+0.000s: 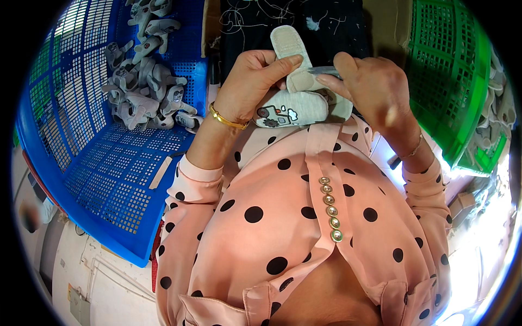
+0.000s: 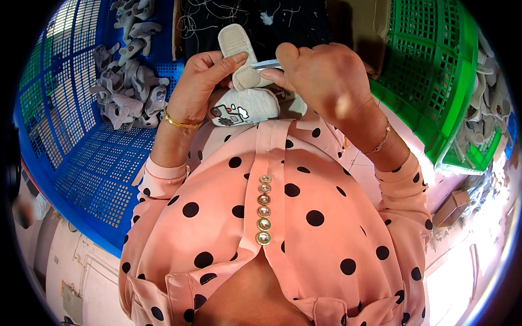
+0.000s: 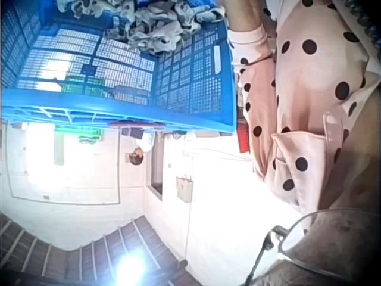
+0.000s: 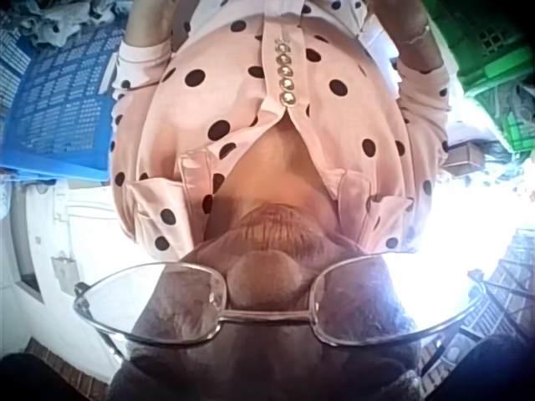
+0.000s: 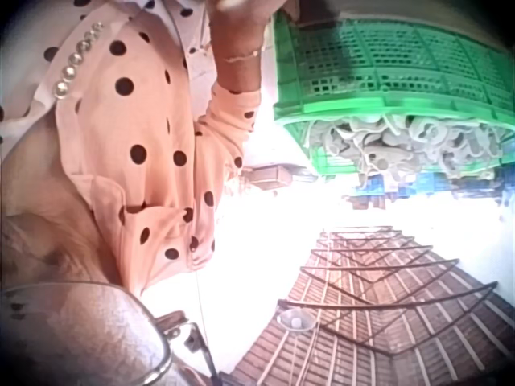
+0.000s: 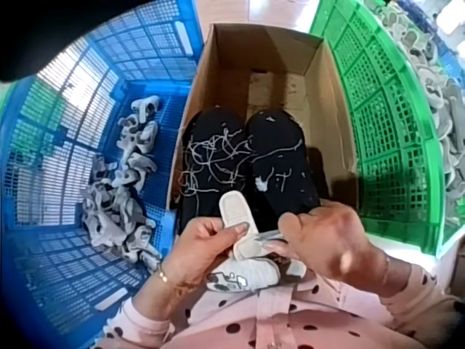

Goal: The person uses a pair of scissors to trim loose threads and excess fabric from the edges of a small, light-colored slipper. They handle the slipper with both hands, turning it to access different areas, and place the finished item into a green basket before picking up another slipper to repeat the process.

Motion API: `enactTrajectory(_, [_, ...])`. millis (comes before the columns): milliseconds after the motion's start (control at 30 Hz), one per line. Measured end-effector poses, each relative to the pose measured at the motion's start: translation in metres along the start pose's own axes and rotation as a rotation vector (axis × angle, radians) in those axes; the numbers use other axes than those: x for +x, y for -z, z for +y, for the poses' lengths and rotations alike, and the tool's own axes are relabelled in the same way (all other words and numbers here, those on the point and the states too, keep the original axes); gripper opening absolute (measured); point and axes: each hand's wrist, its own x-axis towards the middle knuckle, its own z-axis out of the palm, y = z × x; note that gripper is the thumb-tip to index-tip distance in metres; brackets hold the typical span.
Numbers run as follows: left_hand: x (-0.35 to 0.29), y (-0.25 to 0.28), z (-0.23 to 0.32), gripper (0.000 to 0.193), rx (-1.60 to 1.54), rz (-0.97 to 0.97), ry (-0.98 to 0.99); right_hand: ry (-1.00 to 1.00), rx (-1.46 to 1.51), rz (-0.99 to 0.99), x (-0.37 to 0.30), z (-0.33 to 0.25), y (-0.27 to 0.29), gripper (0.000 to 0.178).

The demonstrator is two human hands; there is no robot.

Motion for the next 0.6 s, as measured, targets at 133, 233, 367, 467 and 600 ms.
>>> enactTrajectory(133, [0.0,0.001,0.0,0.021,-0.003,-0.007,0.009,-0.006,-0.024,-0.015,-0.001,-0.001,-0.001,0.038])
enactTrajectory(233, [-0.001,0.001,0.0,0.021,0.014,-0.008,0.013,0.001,-0.012,-0.029,-0.001,-0.002,0.0,0.038])
enactTrajectory(367, [0.001,0.001,-0.003,0.021,0.019,0.003,0.008,-0.006,0.001,-0.039,-0.001,-0.003,0.001,0.038])
enactTrajectory(467, [0.002,0.002,-0.005,0.021,0.023,0.028,0.022,-0.041,0.028,-0.072,-0.002,-0.003,-0.004,0.04])
enactTrajectory(600, [0.002,0.002,-0.004,0.021,0.068,0.037,0.038,-0.176,0.122,-0.121,-0.009,0.001,-0.019,0.041])
